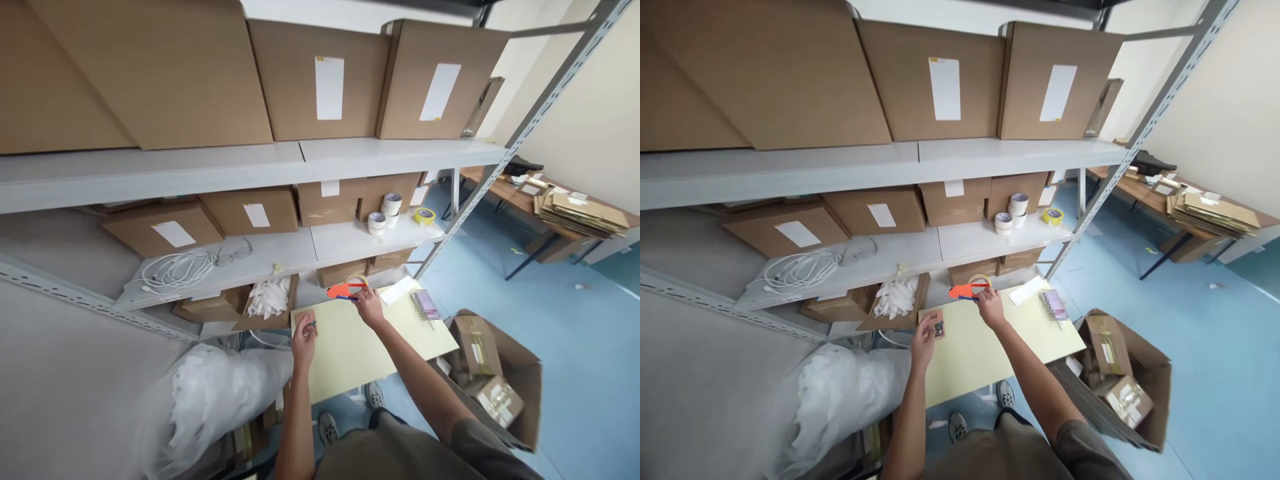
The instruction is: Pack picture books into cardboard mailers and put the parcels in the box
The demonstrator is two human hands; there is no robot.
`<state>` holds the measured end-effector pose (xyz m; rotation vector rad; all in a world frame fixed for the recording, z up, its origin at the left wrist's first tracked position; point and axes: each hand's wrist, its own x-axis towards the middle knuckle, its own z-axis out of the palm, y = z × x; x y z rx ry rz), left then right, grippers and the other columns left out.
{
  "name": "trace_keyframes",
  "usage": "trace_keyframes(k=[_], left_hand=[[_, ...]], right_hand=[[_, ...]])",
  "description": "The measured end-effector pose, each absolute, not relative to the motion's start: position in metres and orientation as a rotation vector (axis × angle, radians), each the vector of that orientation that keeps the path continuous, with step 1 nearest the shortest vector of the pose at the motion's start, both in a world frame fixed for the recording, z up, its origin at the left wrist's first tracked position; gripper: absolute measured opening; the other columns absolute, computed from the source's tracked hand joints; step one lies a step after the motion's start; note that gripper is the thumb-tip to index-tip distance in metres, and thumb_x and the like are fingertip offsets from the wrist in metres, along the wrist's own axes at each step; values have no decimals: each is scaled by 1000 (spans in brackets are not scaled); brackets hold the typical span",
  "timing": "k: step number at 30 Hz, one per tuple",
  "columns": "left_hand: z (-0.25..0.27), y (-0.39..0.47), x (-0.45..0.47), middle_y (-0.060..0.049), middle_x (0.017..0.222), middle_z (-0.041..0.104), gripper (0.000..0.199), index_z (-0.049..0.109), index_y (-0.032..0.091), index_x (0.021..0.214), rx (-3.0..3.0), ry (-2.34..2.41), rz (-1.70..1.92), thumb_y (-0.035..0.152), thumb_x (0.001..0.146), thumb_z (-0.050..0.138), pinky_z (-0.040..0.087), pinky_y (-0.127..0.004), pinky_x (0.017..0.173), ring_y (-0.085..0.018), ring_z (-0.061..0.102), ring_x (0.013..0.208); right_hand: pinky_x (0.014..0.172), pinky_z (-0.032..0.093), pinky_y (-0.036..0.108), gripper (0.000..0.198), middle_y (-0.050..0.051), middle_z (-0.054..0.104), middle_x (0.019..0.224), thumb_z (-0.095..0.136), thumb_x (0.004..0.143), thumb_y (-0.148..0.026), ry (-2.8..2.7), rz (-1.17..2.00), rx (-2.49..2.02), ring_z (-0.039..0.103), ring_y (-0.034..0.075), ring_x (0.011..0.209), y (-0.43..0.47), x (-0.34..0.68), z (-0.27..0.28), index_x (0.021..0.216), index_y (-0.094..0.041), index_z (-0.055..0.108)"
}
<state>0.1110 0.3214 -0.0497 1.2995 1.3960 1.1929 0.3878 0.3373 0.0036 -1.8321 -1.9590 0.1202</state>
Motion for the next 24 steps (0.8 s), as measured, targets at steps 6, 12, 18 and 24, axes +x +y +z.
trace_keyframes(k=[6,12,18,24], left_hand=[[-56,306,123,-15,135,72,47,67,21,133,1329,1422,1126,46,93,61,61,-33,87,-22,74,105],[-61,284,155,-14,122,76,45,67,22,134,1348,1517,1020,41,94,61,62,-34,85,-23,74,104],[-70,265,215,-14,123,75,47,67,21,135,1346,1518,887,41,93,63,61,-34,84,-22,74,100],[-72,257,260,-14,124,75,48,66,20,137,1374,1528,814,41,94,62,60,-32,84,-21,73,100]], right_hand=[[95,39,43,20,14,79,106,57,104,-25,-1894,286,-2066,58,34,123,284,426,-57,108,-22,76],[95,40,42,23,14,79,116,56,102,-23,-1784,460,-2302,58,33,128,245,500,-113,111,-20,77],[95,40,41,33,12,77,126,54,97,-17,-1607,612,-2506,55,33,134,202,576,-162,120,-23,77],[99,40,42,43,14,77,124,53,95,-19,-1486,751,-2591,54,33,136,181,618,-182,133,-22,73]])
